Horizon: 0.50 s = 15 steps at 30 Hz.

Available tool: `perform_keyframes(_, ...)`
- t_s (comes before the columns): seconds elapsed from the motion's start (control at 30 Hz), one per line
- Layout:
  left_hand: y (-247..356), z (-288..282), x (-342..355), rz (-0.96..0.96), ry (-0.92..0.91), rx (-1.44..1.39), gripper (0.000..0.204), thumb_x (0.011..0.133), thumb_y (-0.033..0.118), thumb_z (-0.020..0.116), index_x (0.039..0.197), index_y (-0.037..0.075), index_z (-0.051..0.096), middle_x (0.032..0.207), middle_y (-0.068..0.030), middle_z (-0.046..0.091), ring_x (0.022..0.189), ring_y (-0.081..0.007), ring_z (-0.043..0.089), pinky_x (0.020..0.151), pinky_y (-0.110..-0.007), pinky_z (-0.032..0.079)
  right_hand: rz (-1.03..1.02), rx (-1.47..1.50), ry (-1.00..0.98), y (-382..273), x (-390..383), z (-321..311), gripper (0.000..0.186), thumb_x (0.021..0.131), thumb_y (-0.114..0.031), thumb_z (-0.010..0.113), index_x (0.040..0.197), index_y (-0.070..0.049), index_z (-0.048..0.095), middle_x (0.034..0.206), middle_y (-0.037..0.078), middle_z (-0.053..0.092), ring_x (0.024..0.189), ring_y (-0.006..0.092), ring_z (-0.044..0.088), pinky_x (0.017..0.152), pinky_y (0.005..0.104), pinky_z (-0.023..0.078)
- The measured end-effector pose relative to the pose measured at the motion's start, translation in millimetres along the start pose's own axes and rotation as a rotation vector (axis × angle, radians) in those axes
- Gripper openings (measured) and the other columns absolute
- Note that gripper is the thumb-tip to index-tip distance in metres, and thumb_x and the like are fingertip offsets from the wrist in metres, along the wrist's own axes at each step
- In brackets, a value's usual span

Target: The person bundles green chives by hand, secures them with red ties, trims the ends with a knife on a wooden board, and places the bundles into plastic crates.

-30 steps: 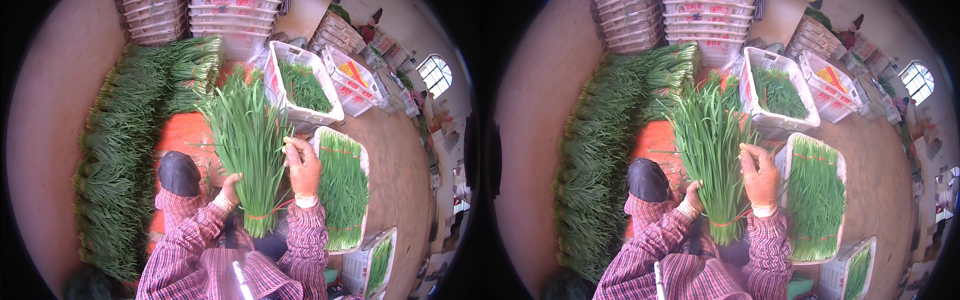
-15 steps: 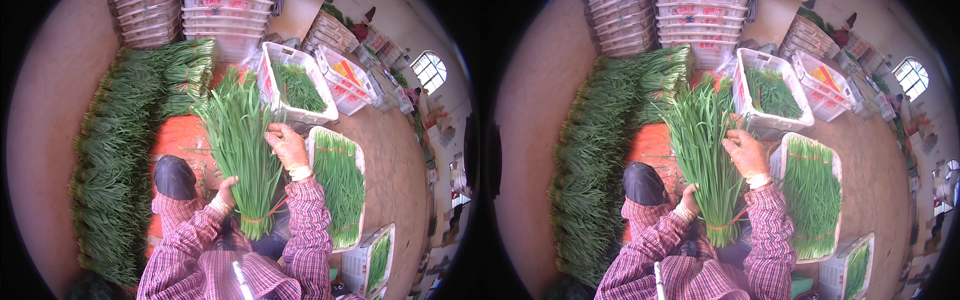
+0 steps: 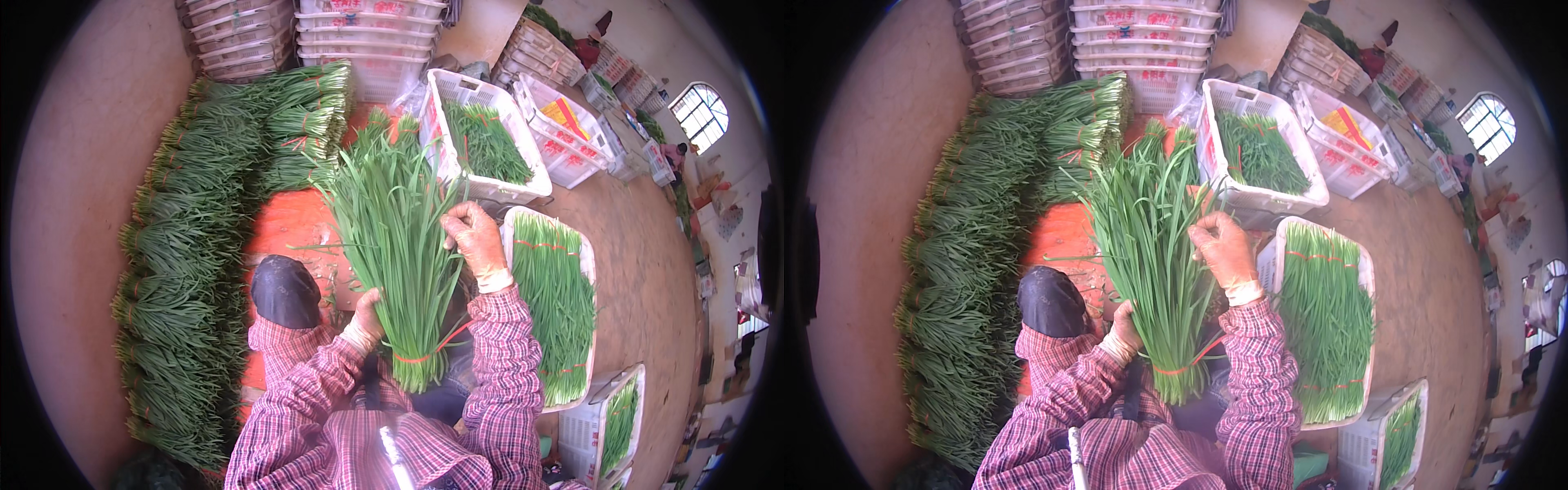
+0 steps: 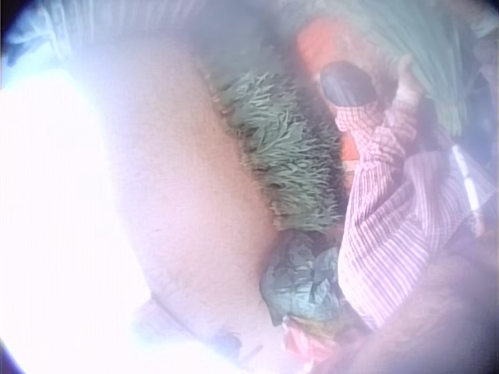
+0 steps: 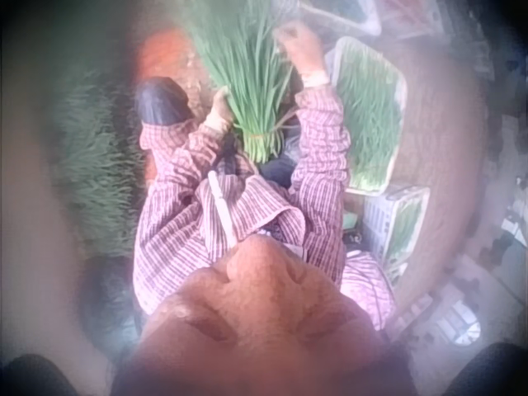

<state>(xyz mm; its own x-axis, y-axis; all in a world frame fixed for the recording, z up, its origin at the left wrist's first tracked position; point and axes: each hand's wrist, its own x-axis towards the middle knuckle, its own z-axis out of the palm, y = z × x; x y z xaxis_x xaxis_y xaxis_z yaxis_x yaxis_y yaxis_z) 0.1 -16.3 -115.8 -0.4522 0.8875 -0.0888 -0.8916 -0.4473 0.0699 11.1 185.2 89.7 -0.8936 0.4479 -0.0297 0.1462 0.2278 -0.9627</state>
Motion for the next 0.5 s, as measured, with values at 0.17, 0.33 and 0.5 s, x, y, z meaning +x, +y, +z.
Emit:
perform_keyframes(0.17,3,1,-2,0.037,0.033,-0.017,0.063,0.074,0.029,0.068,0.130,0.000,0.058,0.125,-0.0186,0.065,0.113,-0.0384,0.063,0.103,-0.056,0.048,0.106,0.245,-0.024,-8,-7,-3,0.028,0.092,-0.015,0.068,0.114,-0.002,0.057,0.087,0.004,0.067,0.058,0.0083,0.059,0.053,0.0218,0.045)
perform_keyframes(0.33,0,-2,-2,0.039,0.016,-0.040,0.063,0.074,0.028,0.068,0.130,0.001,0.058,0.126,-0.0182,0.065,0.114,-0.0391,0.063,0.102,-0.057,0.048,0.037,0.316,-0.077,5,-8,-16,0.032,0.091,-0.016,0.069,0.117,-0.002,0.058,0.088,0.002,0.066,0.065,0.0074,0.060,0.056,0.0205,0.044)
perform_keyframes(0.5,3,-11,-3,0.031,0.072,-0.016,0.064,0.074,0.029,0.068,0.130,0.001,0.058,0.125,-0.0175,0.065,0.111,-0.0381,0.064,0.101,-0.057,0.049,0.043,0.279,-0.069,11,-7,-20,0.028,0.090,-0.015,0.069,0.113,-0.002,0.060,0.086,0.001,0.066,0.065,0.0071,0.059,0.058,0.0210,0.045)
